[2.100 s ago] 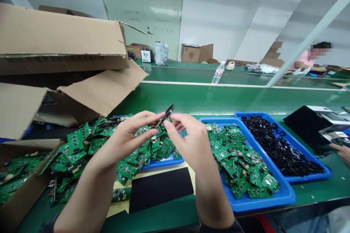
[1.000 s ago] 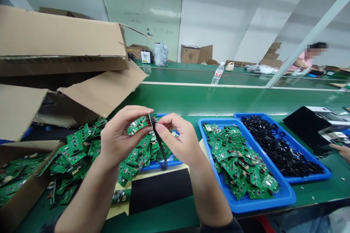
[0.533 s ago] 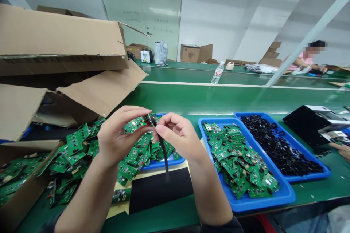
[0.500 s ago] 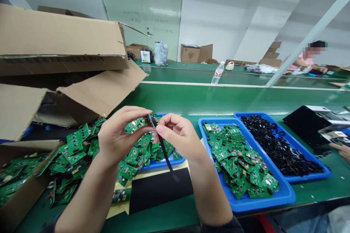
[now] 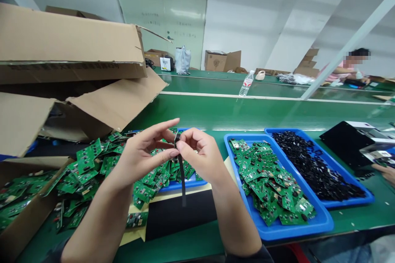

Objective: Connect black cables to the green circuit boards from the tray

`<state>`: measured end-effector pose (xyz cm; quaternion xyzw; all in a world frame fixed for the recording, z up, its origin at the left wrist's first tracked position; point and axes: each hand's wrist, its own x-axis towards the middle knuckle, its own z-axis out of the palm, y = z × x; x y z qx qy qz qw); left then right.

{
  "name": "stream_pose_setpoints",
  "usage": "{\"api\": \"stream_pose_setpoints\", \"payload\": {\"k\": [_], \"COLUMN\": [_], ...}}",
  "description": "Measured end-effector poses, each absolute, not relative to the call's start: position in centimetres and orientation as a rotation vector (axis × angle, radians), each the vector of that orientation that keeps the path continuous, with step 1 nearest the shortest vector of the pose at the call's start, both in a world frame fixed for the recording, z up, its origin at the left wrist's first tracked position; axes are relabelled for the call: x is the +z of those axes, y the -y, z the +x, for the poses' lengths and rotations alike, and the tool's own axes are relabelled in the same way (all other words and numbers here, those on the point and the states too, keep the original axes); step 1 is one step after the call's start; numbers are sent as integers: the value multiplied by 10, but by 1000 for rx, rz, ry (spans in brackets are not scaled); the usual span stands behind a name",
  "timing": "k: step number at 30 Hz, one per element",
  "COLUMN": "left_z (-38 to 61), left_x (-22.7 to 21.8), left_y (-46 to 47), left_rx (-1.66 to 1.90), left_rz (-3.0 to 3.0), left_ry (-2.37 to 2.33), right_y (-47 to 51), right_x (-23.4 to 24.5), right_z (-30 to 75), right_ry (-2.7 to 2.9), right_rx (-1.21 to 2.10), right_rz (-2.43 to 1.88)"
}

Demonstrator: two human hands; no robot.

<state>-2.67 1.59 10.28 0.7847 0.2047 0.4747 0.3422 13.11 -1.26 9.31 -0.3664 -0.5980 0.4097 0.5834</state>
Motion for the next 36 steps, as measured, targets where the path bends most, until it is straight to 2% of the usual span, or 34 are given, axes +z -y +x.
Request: {"api": "stream_pose_setpoints", "payload": {"k": [6, 13, 17, 22, 28, 36], "left_z": [-26, -12, -12, -15, -11, -11], "left_x": [109, 101, 104, 104, 96, 91], "left_y": [-11, -8, -5, -8, -18, -27], "left_rx": [1144, 1359, 1424, 1436, 1521, 1486], "left_rz": [2251, 2459, 2276, 1837, 1520, 1741], "left_ry": [-617, -727, -773, -790, -712, -789], "right_y": [14, 8, 2, -4, -4, 2], "right_x": [92, 88, 87, 88, 85, 79], "right_z": [127, 128, 135, 161, 159, 129], "right_ry": [1477, 1496, 1495, 1460, 1363, 1413], "right_rx": [778, 641, 741, 1045, 944, 833], "right_rz": [-932, -1017, -1048, -657, -636, -973]}}
